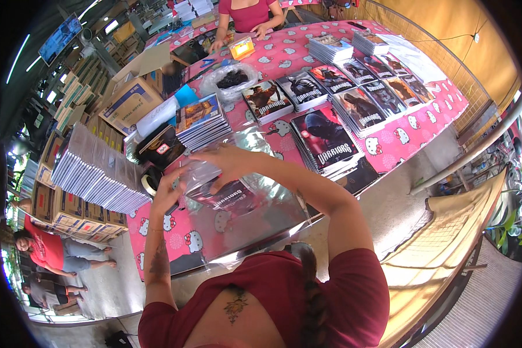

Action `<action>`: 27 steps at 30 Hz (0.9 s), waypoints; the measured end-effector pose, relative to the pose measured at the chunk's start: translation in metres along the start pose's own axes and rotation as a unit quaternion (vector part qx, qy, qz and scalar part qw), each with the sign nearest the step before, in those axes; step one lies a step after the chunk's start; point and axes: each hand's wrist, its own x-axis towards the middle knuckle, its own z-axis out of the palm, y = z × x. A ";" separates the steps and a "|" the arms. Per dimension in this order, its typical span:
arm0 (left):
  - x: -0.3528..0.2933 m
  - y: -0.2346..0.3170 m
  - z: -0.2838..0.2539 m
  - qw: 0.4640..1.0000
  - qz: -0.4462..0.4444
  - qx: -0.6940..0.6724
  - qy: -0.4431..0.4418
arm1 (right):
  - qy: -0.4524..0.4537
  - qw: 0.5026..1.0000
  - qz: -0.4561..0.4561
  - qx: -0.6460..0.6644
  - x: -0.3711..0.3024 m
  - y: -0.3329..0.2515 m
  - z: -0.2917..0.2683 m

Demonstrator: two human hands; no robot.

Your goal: The person places stacks of books into clear plastic bags, tapes them shut, and organizes the packaged books on a table.

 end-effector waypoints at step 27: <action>-0.017 -0.135 -0.003 0.910 -0.160 0.009 0.381 | -0.075 0.971 0.193 0.121 0.037 0.071 0.011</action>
